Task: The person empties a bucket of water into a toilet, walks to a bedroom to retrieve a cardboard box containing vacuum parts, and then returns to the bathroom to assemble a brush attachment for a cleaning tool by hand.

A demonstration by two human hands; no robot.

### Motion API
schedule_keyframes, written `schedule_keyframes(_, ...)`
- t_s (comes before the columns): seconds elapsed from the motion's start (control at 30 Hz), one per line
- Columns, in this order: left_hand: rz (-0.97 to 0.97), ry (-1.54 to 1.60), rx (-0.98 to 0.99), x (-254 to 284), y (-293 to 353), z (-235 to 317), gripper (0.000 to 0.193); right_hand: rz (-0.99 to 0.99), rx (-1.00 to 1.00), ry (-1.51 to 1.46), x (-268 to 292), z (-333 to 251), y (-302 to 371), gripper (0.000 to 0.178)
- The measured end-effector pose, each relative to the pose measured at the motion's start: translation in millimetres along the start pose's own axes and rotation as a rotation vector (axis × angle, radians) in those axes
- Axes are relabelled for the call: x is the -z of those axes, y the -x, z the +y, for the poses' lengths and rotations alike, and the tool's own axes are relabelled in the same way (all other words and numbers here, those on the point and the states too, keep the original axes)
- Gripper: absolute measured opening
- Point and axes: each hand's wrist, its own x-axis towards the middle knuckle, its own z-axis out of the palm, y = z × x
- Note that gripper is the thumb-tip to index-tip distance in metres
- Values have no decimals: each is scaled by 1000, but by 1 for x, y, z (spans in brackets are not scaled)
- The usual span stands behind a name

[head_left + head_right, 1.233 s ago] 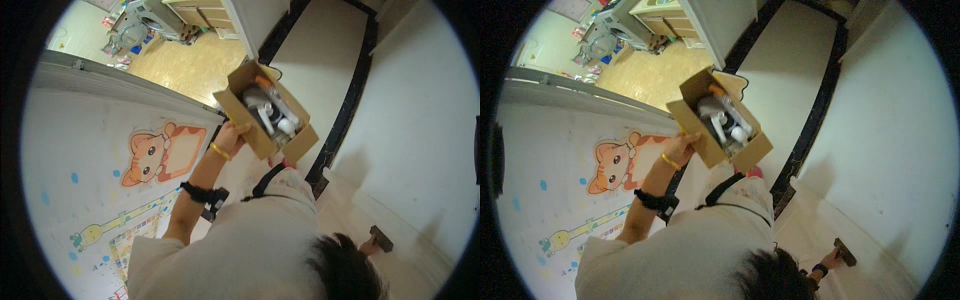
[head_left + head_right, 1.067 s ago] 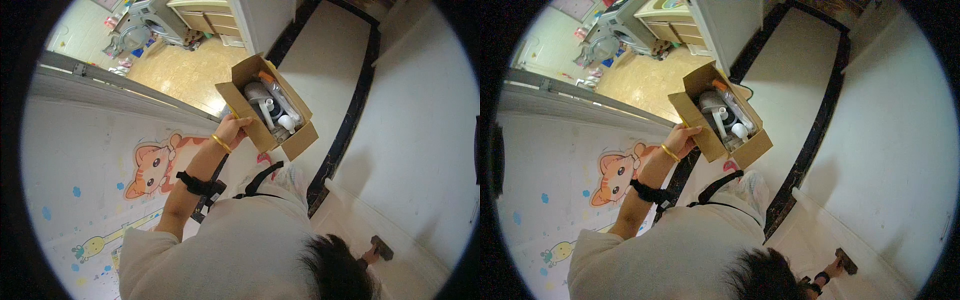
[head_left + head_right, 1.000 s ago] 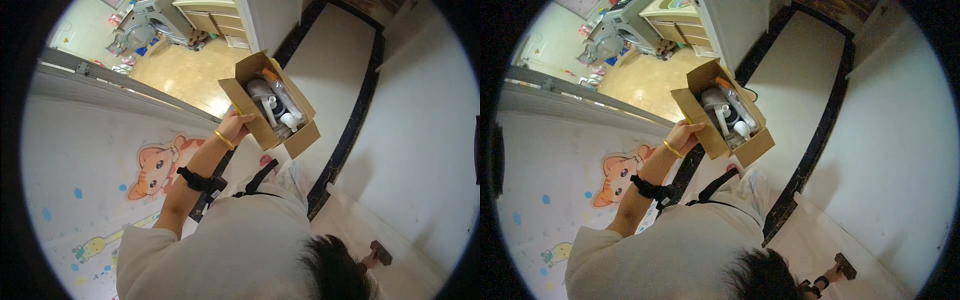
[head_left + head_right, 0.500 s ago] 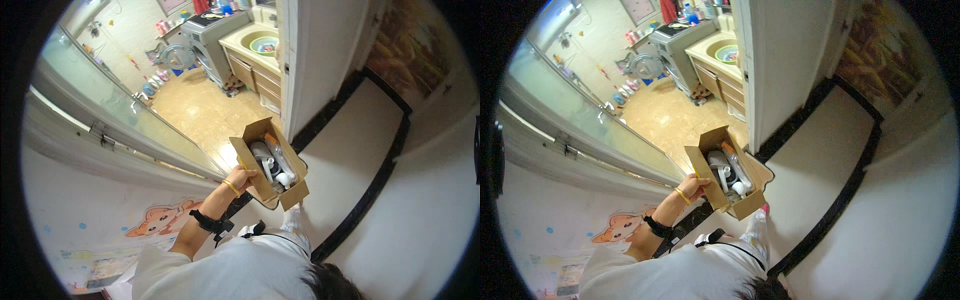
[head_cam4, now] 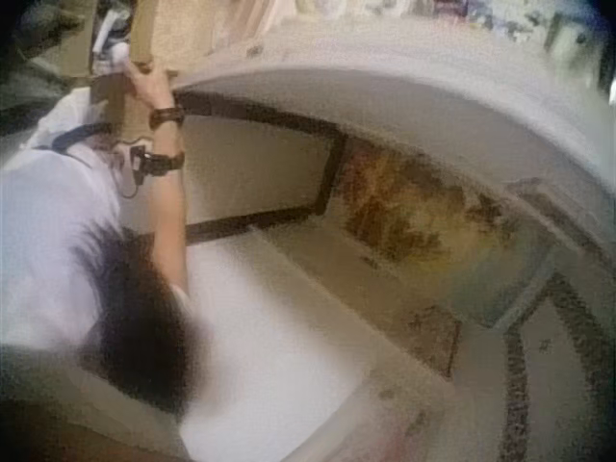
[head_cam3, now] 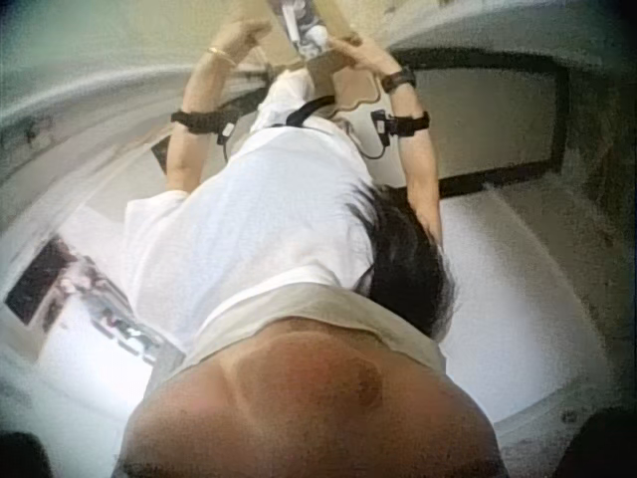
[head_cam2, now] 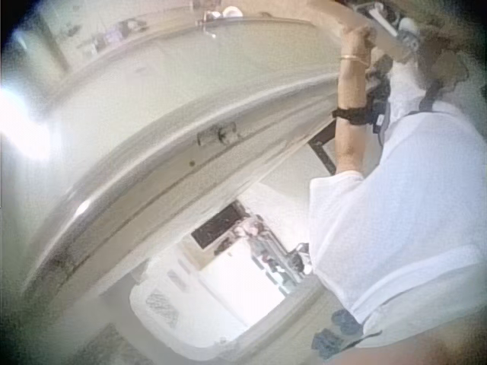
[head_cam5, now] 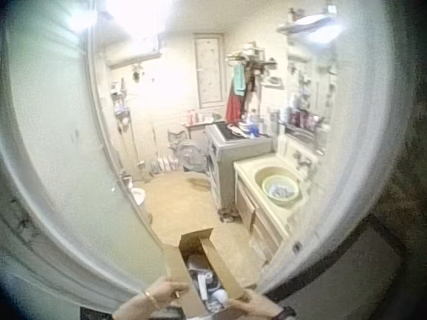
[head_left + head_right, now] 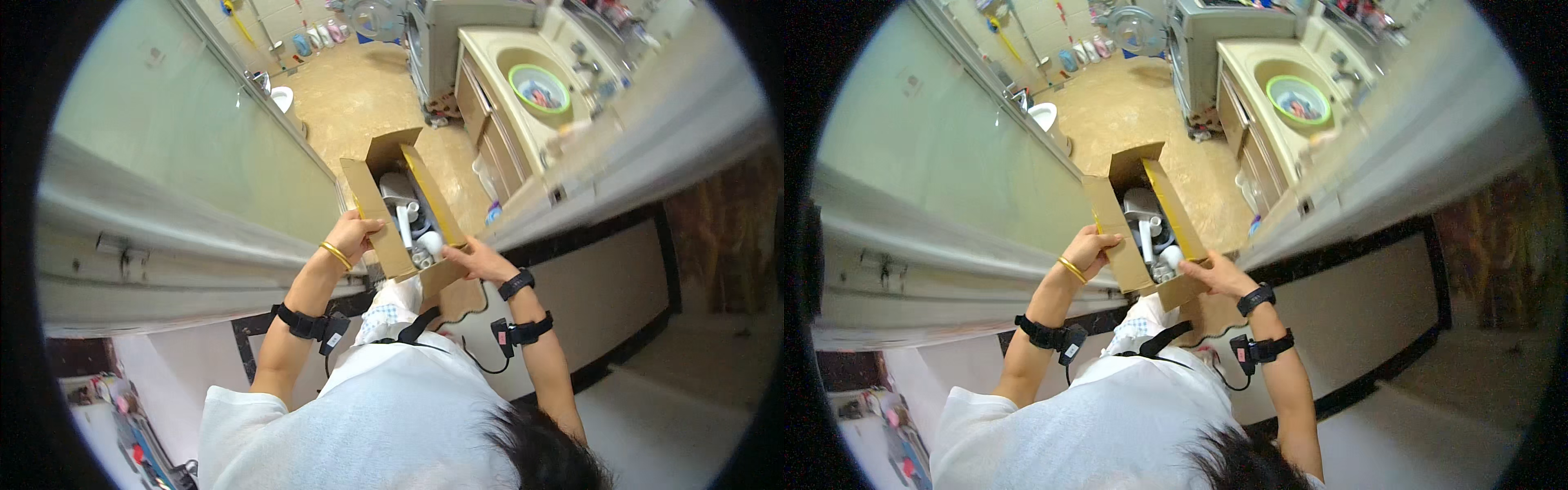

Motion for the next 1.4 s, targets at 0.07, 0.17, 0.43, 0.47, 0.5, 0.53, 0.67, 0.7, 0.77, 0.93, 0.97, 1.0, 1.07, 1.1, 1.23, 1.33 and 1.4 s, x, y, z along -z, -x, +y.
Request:
schedule_keyframes(0.07, -50, 59, -20, 14, -57, 36, 19, -14, 14, 71, 29, -23, -67, 74)
schedule_keyframes(0.17, 6, 117, -58, 19, -115, 82, 18, 134, 93, -132, 59, -23, -172, 56)
schedule_keyframes(0.43, 9, 9, -154, 36, -236, 247, 18, 429, 420, -380, 194, -183, -305, 19)
schedule_keyframes(0.47, -77, 74, -210, 36, -245, 273, 26, 498, 442, -347, 206, -226, -302, 19)
schedule_keyframes(0.5, -163, 139, -266, 36, -253, 298, 33, 567, 559, -304, 221, -248, -318, 19)
schedule_keyframes(0.53, -154, 118, -365, 33, -262, 320, 50, 618, 597, -271, 247, -274, -326, 20)
schedule_keyframes(0.67, 28, -287, -512, 78, -334, 359, 60, 732, 621, -290, 358, -345, -361, 22)
schedule_keyframes(0.7, 125, -346, -542, 101, -357, 356, 61, 709, 659, -376, 378, -367, -374, 22)
schedule_keyframes(0.77, 374, -704, -600, 167, -416, 355, 64, 727, 764, -332, 440, -387, -414, 23)
schedule_keyframes(0.93, 937, -1683, 42, 244, -472, 410, 67, 899, 774, -387, 563, -417, -522, 28)
schedule_keyframes(0.97, 1035, -1777, 181, 267, -469, 408, 66, 890, 756, -416, 583, -422, -544, 28)
schedule_keyframes(1.0, 1038, -1837, 314, 298, -474, 392, 67, 918, 733, -344, 592, -429, -565, 30)
schedule_keyframes(1.07, 1060, -1902, 555, 320, -477, 397, 69, 943, 746, -325, 628, -429, -594, 30)
schedule_keyframes(1.1, 1065, -1888, 678, 322, -473, 406, 69, 947, 729, -334, 640, -431, -603, 30)
schedule_keyframes(1.23, 1079, -1740, 1045, 317, -455, 457, 59, 919, 744, -561, 671, -444, -630, 24)
schedule_keyframes(1.33, 914, -1672, 1336, 366, -433, 451, 44, 869, 654, -388, 689, -444, -638, 36)
schedule_keyframes(1.4, 684, -1639, 1439, 346, -438, 460, 41, 882, 574, -383, 680, -469, -617, 38)
